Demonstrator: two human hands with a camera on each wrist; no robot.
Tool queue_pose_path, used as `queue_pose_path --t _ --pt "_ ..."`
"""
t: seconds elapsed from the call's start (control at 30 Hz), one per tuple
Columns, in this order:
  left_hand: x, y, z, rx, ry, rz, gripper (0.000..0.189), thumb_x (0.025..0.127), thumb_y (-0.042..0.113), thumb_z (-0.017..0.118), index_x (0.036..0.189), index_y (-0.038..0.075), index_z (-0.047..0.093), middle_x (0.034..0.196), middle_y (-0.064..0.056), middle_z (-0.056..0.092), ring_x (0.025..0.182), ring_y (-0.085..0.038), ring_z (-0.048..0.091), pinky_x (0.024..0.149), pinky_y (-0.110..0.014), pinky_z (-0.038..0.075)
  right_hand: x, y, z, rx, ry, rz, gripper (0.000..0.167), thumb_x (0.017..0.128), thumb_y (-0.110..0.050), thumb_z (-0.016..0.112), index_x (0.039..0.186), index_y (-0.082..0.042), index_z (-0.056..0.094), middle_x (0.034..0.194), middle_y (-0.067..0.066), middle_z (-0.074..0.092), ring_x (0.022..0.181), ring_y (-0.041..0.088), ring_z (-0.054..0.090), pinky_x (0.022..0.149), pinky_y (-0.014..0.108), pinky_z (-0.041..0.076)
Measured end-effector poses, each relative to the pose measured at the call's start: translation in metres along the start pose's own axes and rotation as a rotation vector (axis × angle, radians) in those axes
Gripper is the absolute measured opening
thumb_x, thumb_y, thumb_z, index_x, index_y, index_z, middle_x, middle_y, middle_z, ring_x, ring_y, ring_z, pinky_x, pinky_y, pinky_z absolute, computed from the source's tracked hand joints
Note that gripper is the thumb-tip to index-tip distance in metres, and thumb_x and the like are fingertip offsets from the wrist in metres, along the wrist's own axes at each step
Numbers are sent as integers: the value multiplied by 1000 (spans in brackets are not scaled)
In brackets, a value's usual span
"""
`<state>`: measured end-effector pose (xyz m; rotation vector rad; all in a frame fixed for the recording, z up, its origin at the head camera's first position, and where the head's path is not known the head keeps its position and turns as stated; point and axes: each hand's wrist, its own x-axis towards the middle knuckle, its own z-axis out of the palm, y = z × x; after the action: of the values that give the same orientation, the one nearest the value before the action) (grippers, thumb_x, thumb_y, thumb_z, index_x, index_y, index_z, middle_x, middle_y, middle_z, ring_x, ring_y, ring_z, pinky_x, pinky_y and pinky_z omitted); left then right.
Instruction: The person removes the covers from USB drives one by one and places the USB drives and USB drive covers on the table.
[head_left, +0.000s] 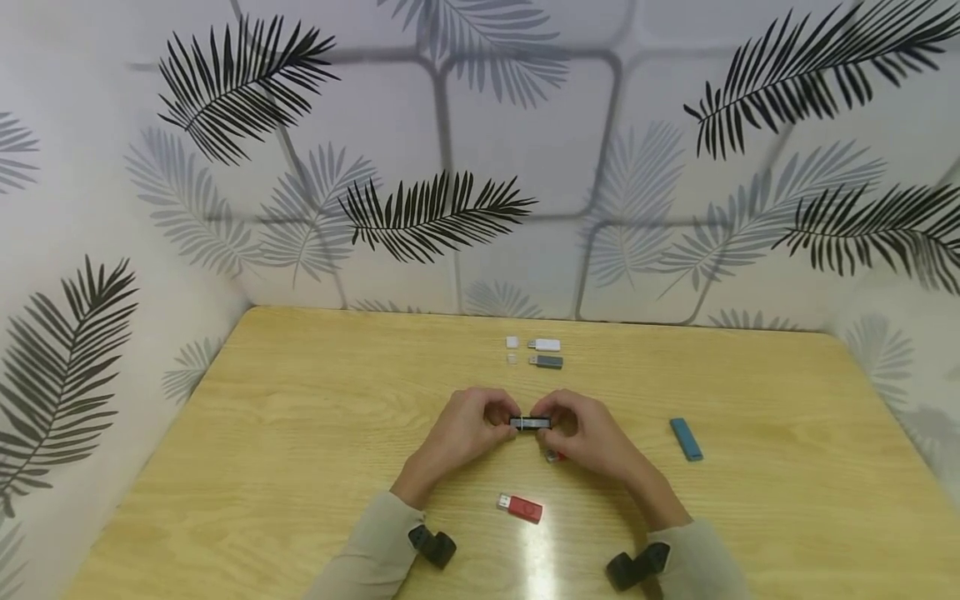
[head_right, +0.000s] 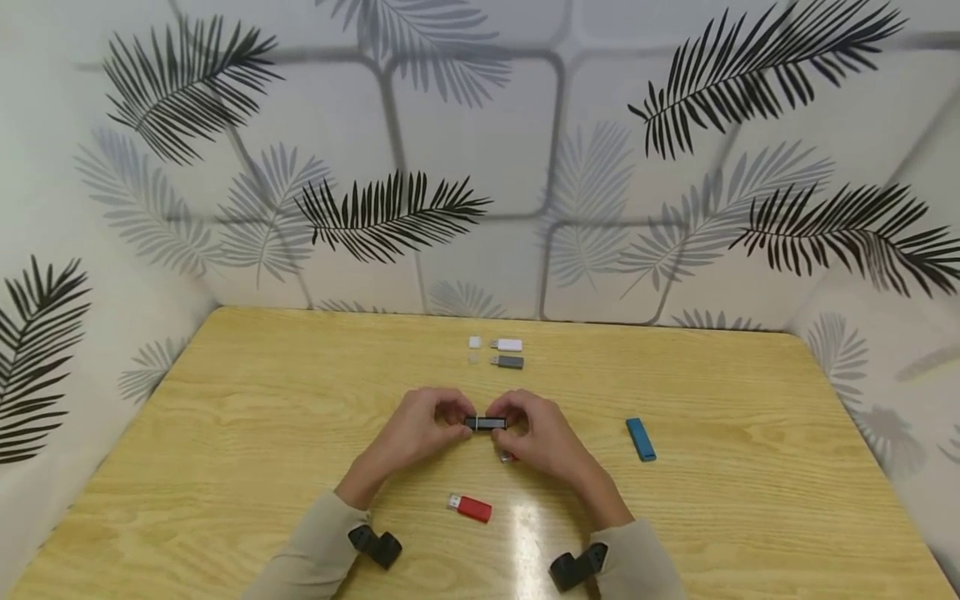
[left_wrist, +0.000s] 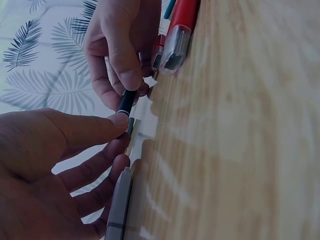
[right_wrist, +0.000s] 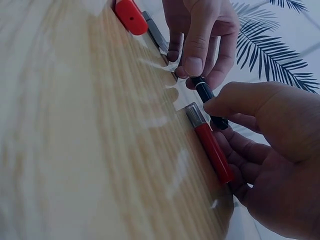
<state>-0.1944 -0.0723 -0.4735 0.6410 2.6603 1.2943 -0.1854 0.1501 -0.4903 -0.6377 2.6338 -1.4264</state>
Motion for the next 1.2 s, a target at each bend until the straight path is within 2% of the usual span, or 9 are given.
queue_pose_path --t 0.37,0.8,1.03,1.2 --pt "-2 -1 0 -28 -12 -11 11 88 5 80 98 9 78 81 5 67 74 -11 61 67 -25 50 0 3 0 9 -8 23 20 89 -8 80 107 -14 73 95 -5 68 92 17 61 93 44 46" --pt "-2 -2 0 -48 -25 -30 11 88 6 82 97 8 77 81 4 67 75 -12 62 68 -25 49 1 3 -1 22 -22 45 18 90 -12 80 106 -16 73 95 -6 68 91 17 61 90 40 47" --pt "-3 -6 0 -131 -29 -51 10 86 6 83 95 7 78 82 2 69 75 -12 62 68 -24 51 1 5 -2 40 -46 31 17 91 -14 80 106 -17 73 97 -7 69 93 16 62 90 37 48" --pt "-2 -8 -1 -161 -32 -49 10 86 7 84 94 8 79 80 3 69 74 -11 62 67 -24 51 1 7 -3 49 -47 31 17 91 -17 81 106 -18 73 97 -7 69 93 16 62 92 39 47"
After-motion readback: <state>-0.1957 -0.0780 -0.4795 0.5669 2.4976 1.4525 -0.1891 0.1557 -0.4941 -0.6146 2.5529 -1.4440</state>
